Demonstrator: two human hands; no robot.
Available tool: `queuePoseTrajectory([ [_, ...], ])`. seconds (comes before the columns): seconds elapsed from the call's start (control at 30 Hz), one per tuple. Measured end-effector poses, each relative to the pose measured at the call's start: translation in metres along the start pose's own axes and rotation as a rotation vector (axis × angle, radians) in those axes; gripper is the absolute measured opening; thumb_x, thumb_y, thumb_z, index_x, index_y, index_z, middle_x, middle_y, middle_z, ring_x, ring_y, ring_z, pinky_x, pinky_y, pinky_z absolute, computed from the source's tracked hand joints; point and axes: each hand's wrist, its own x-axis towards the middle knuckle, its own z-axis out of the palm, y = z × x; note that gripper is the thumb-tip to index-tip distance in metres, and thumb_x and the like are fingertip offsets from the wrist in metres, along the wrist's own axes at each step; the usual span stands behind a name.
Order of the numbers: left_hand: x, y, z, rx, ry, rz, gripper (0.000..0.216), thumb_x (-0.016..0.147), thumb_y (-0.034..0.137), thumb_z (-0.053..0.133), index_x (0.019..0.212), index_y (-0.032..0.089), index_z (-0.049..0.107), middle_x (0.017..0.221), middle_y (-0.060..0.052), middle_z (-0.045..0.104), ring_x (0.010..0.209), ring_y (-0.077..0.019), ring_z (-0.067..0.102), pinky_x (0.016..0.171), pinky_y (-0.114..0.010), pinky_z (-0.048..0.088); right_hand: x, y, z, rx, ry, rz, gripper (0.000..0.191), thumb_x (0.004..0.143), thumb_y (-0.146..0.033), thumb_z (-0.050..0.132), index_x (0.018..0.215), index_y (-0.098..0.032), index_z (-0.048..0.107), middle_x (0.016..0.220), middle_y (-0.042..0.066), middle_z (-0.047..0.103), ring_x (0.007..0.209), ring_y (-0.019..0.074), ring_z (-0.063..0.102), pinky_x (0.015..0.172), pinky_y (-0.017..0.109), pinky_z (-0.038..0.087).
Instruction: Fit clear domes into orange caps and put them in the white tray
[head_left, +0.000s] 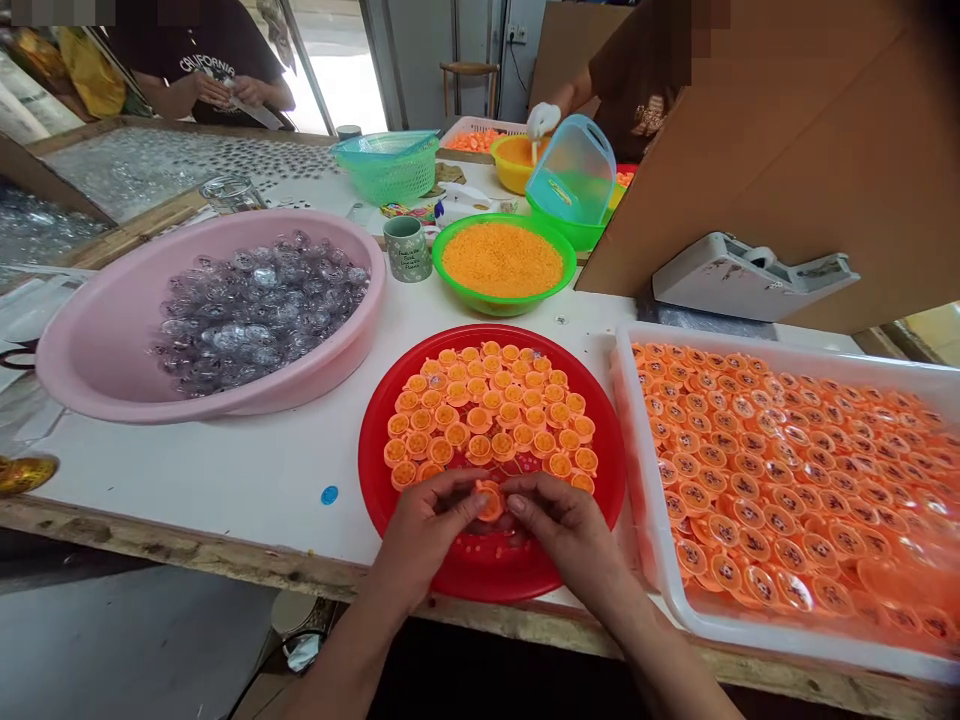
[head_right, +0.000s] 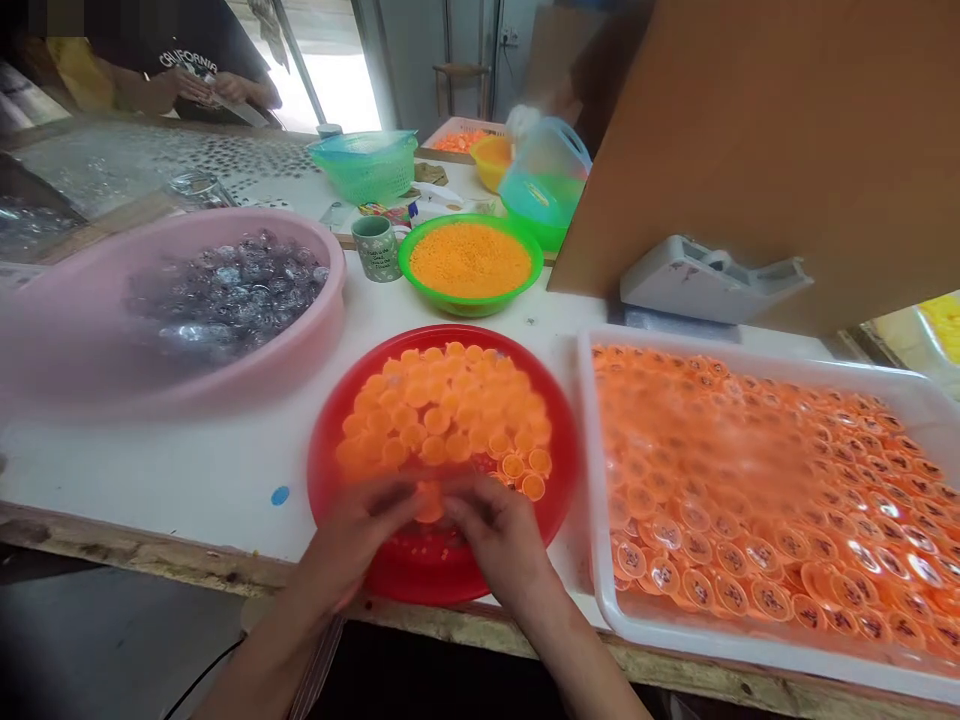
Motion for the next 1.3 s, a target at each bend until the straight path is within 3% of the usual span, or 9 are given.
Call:
queuePoseTrajectory([
  [0.1,0.002,0.003,-0.02,-0.164,0.155,-0.012,0.034,0.072,0.033,0.079,0.1,0.015,0.073,0.097,-0.008,0.073,0.091,-0.0244,0.068,0.073,-0.029,0.06,0.001,0.004,-0.001,-0.4,0.113,-0.155,0.013,0.086,-0.017,0.056,0.083,-0.021,0.067,0.076,0.002,0.067,0.072,0.0177,0.062,0.068,0.03,0.051],
  [0.23,0.002,0.004,-0.041,-0.291,0.204,0.009,0.037,0.072,0.032,0.08,0.101,0.012,0.072,0.102,-0.009,0.072,0.089,-0.0255,0.069,0.077,-0.035,0.061,-0.001,0.016,0.012,-0.618,-0.058,-0.346,0.03,0.081,0.001,0.049,0.091,-0.021,0.067,0.086,0.003,0.064,0.078,0.0173,0.061,0.069,0.027,0.051],
  [0.37,0.001,0.0,-0.037,-0.286,0.178,-0.017,0.036,0.069,0.029,0.082,0.1,0.014,0.072,0.101,-0.007,0.072,0.091,-0.0228,0.069,0.076,-0.03,0.061,0.001,0.027,0.029,-0.824,-0.084,-0.428,0.034,0.079,0.005,0.048,0.099,-0.018,0.065,0.092,0.007,0.061,0.081,0.0192,0.06,0.071,0.029,0.051],
  [0.47,-0.002,-0.003,-0.025,-0.255,0.124,-0.069,0.037,0.069,0.027,0.082,0.104,0.017,0.073,0.105,-0.005,0.073,0.099,-0.0216,0.066,0.079,-0.026,0.06,0.003,0.03,0.03,-0.91,-0.101,-0.433,0.032,0.081,0.006,0.045,0.094,-0.015,0.066,0.085,0.006,0.059,0.075,0.0182,0.059,0.069,0.029,0.051],
  [0.6,-0.005,-0.004,-0.016,-0.226,0.016,-0.086,0.048,0.067,0.02,0.083,0.114,0.021,0.07,0.114,-0.003,0.072,0.109,-0.0202,0.063,0.091,-0.025,0.055,0.003,0.028,0.019,-0.803,-0.123,-0.447,0.029,0.082,0.004,0.045,0.087,-0.018,0.065,0.085,0.005,0.059,0.076,0.0164,0.06,0.069,0.026,0.05],
  [0.87,0.002,0.0,-0.031,-0.192,0.158,-0.029,0.037,0.065,0.021,0.084,0.1,0.016,0.072,0.1,-0.006,0.074,0.084,-0.0203,0.07,0.074,-0.029,0.061,0.001,0.012,-0.013,-0.735,0.032,-0.212,0.02,0.086,-0.008,0.049,0.084,-0.02,0.065,0.082,0.004,0.066,0.076,0.0183,0.064,0.07,0.029,0.05],
  [1.0,0.005,0.0,-0.029,-0.177,0.079,-0.034,0.029,0.069,0.018,0.08,0.097,0.017,0.073,0.093,-0.004,0.073,0.081,-0.0168,0.069,0.072,-0.025,0.059,-0.001,0.007,-0.024,-0.737,0.034,-0.133,0.018,0.085,-0.011,0.051,0.08,-0.021,0.065,0.084,0.003,0.07,0.077,0.0189,0.065,0.073,0.03,0.05],
  [1.17,0.009,-0.007,-0.022,-0.233,-0.008,-0.057,0.021,0.072,0.015,0.076,0.092,0.019,0.072,0.093,-0.001,0.07,0.083,-0.0144,0.065,0.07,-0.021,0.055,-0.003,0.007,-0.014,-0.827,0.04,-0.206,0.021,0.085,-0.006,0.05,0.088,-0.021,0.065,0.088,0.003,0.068,0.082,0.0178,0.065,0.075,0.027,0.05],
  [1.3,0.008,-0.009,-0.025,-0.283,-0.037,-0.054,0.022,0.073,0.015,0.076,0.094,0.02,0.072,0.097,-0.002,0.069,0.086,-0.0135,0.063,0.072,-0.019,0.053,0.003,0.011,0.006,-1.159,0.024,-0.244,0.025,0.083,-0.003,0.05,0.096,-0.017,0.066,0.094,0.008,0.066,0.07,0.0182,0.064,0.057,0.025,0.047],
])
